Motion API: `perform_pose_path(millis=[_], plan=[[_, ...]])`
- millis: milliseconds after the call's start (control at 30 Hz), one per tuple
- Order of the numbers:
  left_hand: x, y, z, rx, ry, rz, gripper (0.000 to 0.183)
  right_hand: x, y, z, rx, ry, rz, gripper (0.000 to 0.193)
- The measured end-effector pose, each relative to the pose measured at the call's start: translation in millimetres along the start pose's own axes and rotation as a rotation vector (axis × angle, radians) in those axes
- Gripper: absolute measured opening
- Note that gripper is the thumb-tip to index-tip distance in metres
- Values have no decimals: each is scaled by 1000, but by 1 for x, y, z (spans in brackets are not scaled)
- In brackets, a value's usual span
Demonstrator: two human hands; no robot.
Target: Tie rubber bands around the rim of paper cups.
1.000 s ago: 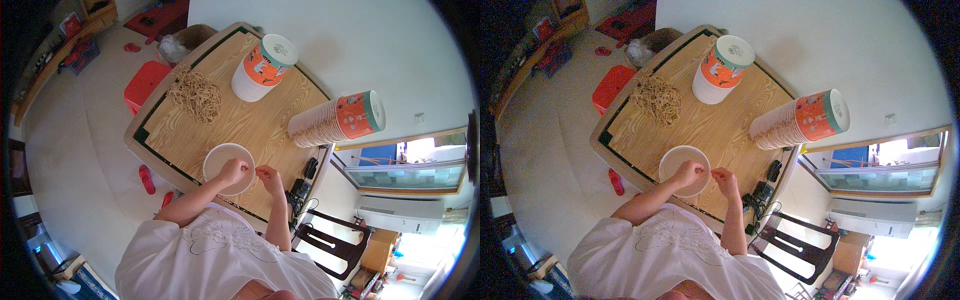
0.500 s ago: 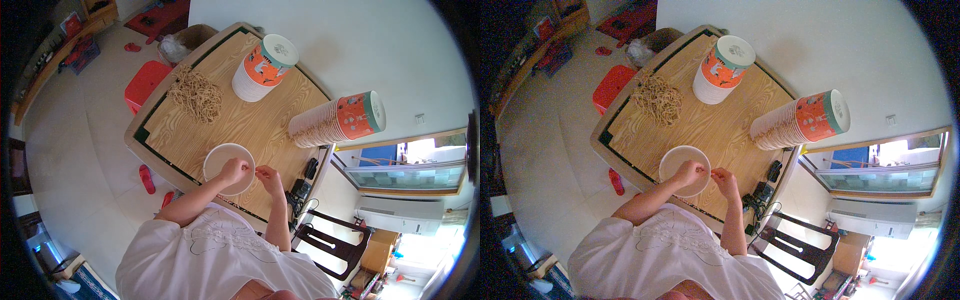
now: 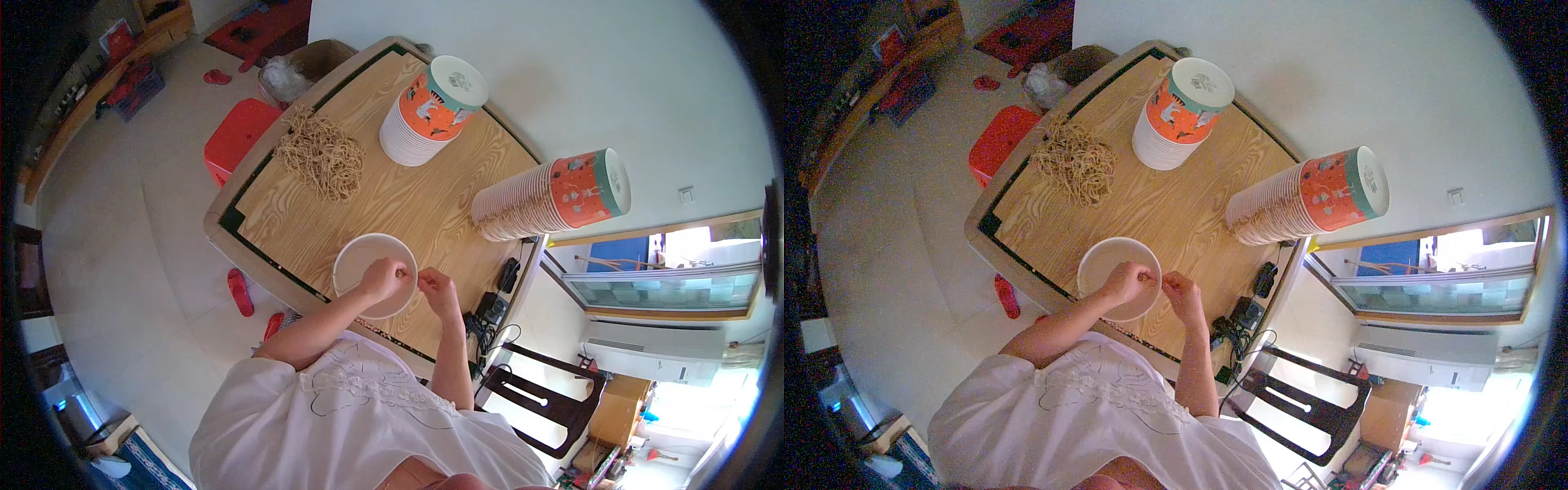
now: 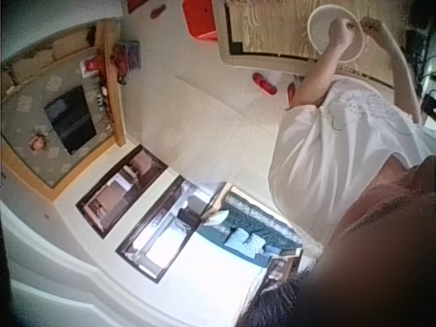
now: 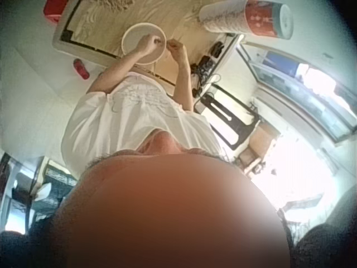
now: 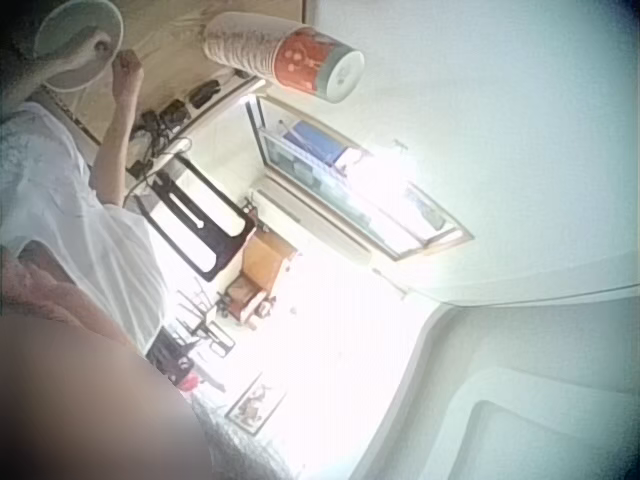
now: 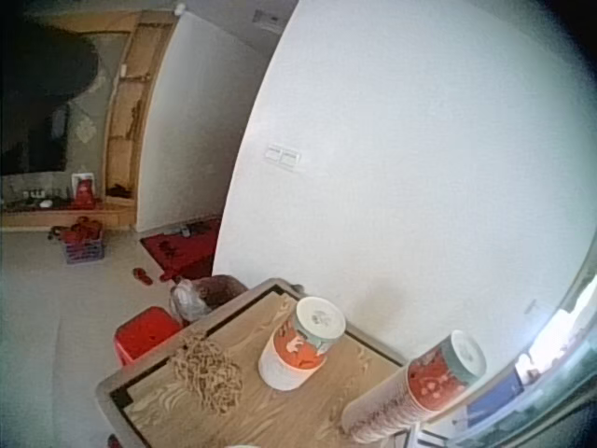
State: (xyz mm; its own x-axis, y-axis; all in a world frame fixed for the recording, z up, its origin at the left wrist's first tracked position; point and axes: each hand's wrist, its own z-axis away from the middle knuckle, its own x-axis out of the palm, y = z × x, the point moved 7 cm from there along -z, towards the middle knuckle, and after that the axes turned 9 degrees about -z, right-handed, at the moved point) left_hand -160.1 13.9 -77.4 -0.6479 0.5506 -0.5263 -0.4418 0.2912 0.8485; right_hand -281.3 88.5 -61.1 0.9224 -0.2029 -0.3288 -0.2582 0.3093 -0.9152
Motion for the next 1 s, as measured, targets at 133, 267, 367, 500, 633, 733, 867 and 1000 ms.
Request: perform_pose_path(millis=[133,267,367,500,633,733,867,1000], plan=[[-8,17,2,-33,-90,-38,17,-1,-1,0,-40,7,-12,6],[-38,64,0,295,150,-333,19,-5,-4,-5,-68,73,-60,5],[-38,67,-14,341,10,-488,19,-9,-4,-11,-41,113,-33,9],[-30,51,-23,342,-66,-745,11,-7,-10,-20,-39,146,-82,10],[-39,40,-18,230,-140,-668,9,-1,-14,-29,-3,132,-120,5],[-41,26,-13,144,-188,-537,12,6,-17,-34,-79,61,-118,6],[-37,-5,-15,27,-147,-79,21,19,-20,-40,-108,-5,-77,6],[-17,-23,-13,-116,-245,302,22,28,-31,-39,-88,-53,-78,5]])
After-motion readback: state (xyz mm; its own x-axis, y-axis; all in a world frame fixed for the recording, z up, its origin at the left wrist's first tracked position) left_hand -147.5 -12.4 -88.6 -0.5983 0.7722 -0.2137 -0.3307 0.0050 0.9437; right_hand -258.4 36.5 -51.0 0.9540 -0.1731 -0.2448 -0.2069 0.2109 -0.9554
